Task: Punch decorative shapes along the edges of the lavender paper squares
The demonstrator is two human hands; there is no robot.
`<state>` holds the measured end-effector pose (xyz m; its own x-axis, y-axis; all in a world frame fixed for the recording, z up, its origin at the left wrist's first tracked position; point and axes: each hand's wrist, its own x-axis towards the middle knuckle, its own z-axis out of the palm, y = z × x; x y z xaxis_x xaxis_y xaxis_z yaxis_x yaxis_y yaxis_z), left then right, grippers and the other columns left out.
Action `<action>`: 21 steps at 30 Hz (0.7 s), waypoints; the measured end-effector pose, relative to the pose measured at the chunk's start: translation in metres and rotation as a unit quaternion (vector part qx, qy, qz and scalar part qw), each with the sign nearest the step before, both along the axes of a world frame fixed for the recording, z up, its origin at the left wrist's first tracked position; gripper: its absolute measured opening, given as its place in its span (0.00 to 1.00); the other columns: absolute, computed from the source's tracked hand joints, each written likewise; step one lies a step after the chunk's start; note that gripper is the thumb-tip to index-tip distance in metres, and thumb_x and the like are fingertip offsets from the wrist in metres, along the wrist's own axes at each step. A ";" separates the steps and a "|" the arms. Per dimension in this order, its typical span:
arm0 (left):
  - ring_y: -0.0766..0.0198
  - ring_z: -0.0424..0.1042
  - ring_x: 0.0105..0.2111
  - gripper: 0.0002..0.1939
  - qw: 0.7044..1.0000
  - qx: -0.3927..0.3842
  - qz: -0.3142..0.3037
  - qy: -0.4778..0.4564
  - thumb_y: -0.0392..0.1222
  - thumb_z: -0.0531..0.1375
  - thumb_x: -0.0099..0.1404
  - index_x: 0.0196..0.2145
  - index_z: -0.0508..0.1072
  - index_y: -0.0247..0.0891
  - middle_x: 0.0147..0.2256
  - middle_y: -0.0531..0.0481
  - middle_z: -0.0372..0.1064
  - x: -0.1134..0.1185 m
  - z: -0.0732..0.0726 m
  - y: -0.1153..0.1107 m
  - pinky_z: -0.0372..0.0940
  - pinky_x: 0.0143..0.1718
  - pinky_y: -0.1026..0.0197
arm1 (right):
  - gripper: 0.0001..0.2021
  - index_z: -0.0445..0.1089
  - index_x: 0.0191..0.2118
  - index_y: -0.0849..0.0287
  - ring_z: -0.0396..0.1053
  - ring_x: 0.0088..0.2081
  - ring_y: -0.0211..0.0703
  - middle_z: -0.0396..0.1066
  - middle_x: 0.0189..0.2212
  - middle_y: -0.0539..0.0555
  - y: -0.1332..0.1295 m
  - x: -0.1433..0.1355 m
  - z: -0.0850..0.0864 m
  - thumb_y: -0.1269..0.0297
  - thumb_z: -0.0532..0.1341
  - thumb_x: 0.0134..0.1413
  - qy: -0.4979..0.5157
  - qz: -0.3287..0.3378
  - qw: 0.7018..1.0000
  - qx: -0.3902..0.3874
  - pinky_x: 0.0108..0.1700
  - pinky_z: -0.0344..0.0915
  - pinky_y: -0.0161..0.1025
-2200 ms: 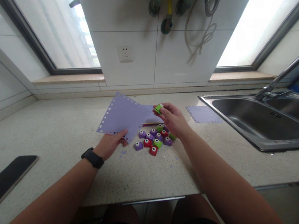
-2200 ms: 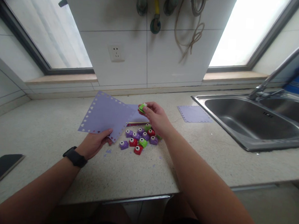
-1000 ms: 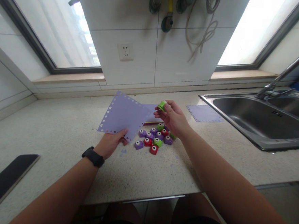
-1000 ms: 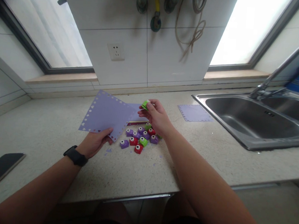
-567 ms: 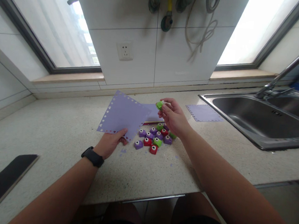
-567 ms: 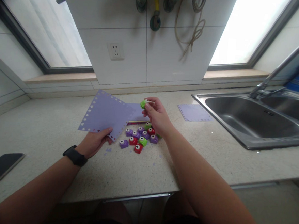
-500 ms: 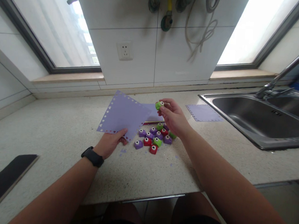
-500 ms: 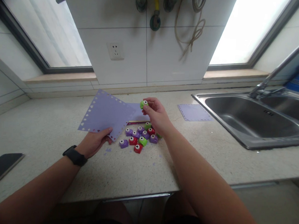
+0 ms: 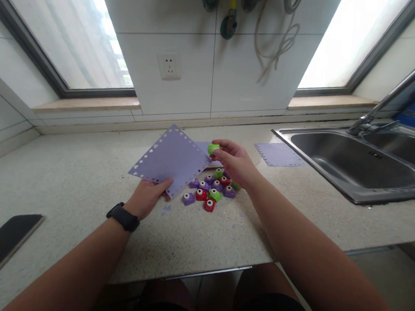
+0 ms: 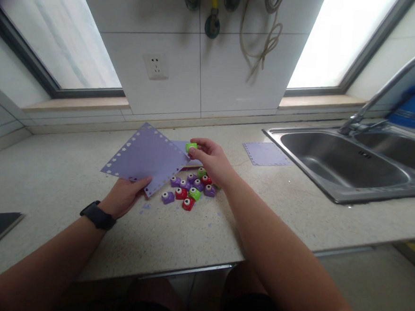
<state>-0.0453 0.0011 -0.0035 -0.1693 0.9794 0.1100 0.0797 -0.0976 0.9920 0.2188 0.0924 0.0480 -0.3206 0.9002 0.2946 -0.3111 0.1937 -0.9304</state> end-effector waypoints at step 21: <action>0.51 0.79 0.39 0.26 0.996 0.026 0.012 -0.082 0.50 0.77 0.50 0.44 0.83 0.34 0.39 0.42 0.81 0.008 0.006 -0.001 0.75 0.38 0.54 | 0.19 0.78 0.48 0.56 0.75 0.38 0.41 0.78 0.37 0.52 -0.003 0.005 -0.003 0.60 0.75 0.50 -0.121 0.062 0.991 0.001 0.47 0.75 0.43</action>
<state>-0.0372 -0.0004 0.0030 -0.2120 0.9685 0.1303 -0.0794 -0.1499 0.9855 0.2237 0.0893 0.0454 -0.4907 0.8488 0.1967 -0.1002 0.1693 -0.9805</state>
